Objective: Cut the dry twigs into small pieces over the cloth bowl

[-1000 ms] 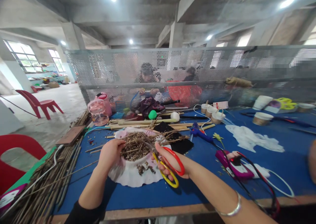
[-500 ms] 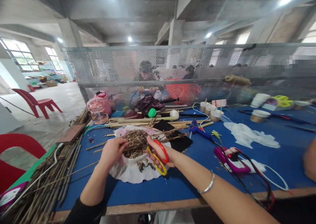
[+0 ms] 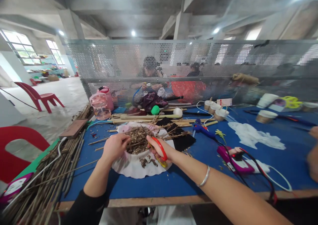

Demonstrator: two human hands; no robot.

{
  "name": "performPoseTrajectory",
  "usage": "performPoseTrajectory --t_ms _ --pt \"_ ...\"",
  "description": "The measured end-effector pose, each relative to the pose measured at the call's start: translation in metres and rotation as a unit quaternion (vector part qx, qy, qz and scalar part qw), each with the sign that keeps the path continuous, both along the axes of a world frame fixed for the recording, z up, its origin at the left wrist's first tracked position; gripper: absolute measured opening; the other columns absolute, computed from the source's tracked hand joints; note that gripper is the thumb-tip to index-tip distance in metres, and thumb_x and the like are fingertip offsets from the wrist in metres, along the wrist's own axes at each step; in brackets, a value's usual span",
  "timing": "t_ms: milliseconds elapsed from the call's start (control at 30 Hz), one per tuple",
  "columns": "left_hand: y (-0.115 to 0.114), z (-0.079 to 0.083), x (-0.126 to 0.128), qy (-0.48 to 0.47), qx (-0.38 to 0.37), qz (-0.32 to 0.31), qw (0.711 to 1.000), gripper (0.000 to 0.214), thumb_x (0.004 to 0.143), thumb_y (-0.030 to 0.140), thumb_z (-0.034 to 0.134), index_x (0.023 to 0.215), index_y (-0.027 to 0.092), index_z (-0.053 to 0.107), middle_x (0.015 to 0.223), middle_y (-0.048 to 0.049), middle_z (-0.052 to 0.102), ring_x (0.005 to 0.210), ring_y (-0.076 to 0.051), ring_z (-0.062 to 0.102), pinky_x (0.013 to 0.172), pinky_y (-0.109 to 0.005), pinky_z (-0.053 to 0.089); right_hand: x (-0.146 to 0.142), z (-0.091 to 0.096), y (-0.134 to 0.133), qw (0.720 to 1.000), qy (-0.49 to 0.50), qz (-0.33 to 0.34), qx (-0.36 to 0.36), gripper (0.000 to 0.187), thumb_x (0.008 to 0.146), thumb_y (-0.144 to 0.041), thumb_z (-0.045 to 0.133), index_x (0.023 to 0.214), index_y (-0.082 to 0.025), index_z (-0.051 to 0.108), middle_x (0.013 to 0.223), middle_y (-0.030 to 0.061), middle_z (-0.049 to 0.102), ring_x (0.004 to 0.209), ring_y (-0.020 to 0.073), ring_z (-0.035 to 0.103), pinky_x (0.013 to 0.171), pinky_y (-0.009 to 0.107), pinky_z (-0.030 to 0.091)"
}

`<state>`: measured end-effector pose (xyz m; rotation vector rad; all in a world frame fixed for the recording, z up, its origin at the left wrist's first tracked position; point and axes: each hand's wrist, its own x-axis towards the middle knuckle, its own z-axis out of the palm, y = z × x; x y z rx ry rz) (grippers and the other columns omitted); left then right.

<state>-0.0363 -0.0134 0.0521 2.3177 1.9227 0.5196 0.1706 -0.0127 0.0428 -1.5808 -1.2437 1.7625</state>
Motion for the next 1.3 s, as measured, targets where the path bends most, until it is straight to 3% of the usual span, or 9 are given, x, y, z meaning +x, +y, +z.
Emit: performPoseTrajectory --t_ms 100,400,633,833,1067,1300 --pt "0.001 -0.002 -0.002 0.005 0.001 0.0 1.0 0.025 0.084 0.034 0.045 0.091 0.027 0.068 0.095 -0.0027 0.068 0.088 -0.018 0.059 0.072 -0.025 0.041 0.002 -0.001 0.001 1.0 0.004 0.011 -0.012 0.05 0.077 -0.068 0.04 0.078 -0.019 0.049 0.044 -0.0096 0.029 0.03 0.0014 0.019 0.027 0.011 0.013" --pt "0.005 -0.004 -0.013 0.007 0.014 -0.026 1.0 0.022 0.083 0.031 0.047 0.088 0.028 0.068 0.093 -0.0016 0.068 0.087 -0.017 0.06 0.07 -0.024 0.04 0.022 0.0 0.008 0.979 0.116 0.085 -0.145 0.051 0.084 -0.063 0.031 0.086 -0.017 0.051 0.049 -0.0085 0.031 0.031 0.001 0.022 0.027 0.008 0.019" --pt "-0.002 0.002 -0.003 0.008 0.023 -0.041 0.999 0.025 0.084 0.03 0.044 0.088 0.025 0.068 0.089 -0.0035 0.067 0.084 -0.017 0.059 0.066 -0.023 0.038 0.006 0.005 0.006 0.985 0.13 0.069 -0.087 0.063 0.071 -0.078 0.031 0.085 -0.019 0.046 0.053 -0.0045 0.043 0.039 0.0064 0.039 0.035 0.018 0.039" --pt "-0.002 0.001 -0.006 0.032 0.03 -0.039 0.998 0.026 0.085 0.033 0.043 0.086 0.026 0.067 0.089 -0.0018 0.066 0.081 -0.015 0.059 0.063 -0.023 0.037 -0.001 -0.003 0.007 0.993 0.093 0.022 -0.074 0.055 0.073 -0.073 0.04 0.082 -0.019 0.047 0.047 -0.0083 0.035 0.032 0.0029 0.027 0.028 0.012 0.026" --pt "0.002 -0.004 -0.006 0.043 0.012 -0.025 0.999 0.026 0.085 0.033 0.043 0.081 0.026 0.067 0.088 -0.0027 0.066 0.083 -0.016 0.06 0.066 -0.023 0.038 -0.002 -0.003 0.001 0.997 0.004 0.011 -0.07 0.05 0.08 -0.066 0.037 0.075 -0.017 0.049 0.042 -0.008 0.035 0.026 0.002 0.025 0.024 0.01 0.017" --pt "0.007 -0.008 -0.014 0.001 0.005 -0.057 0.998 0.023 0.083 0.028 0.047 0.087 0.026 0.069 0.091 -0.0039 0.068 0.089 -0.017 0.06 0.078 -0.026 0.038 0.004 0.006 0.0 0.998 -0.003 0.028 -0.054 0.048 0.083 -0.061 0.037 0.078 -0.016 0.052 0.043 -0.0075 0.036 0.027 0.002 0.027 0.025 0.01 0.019"
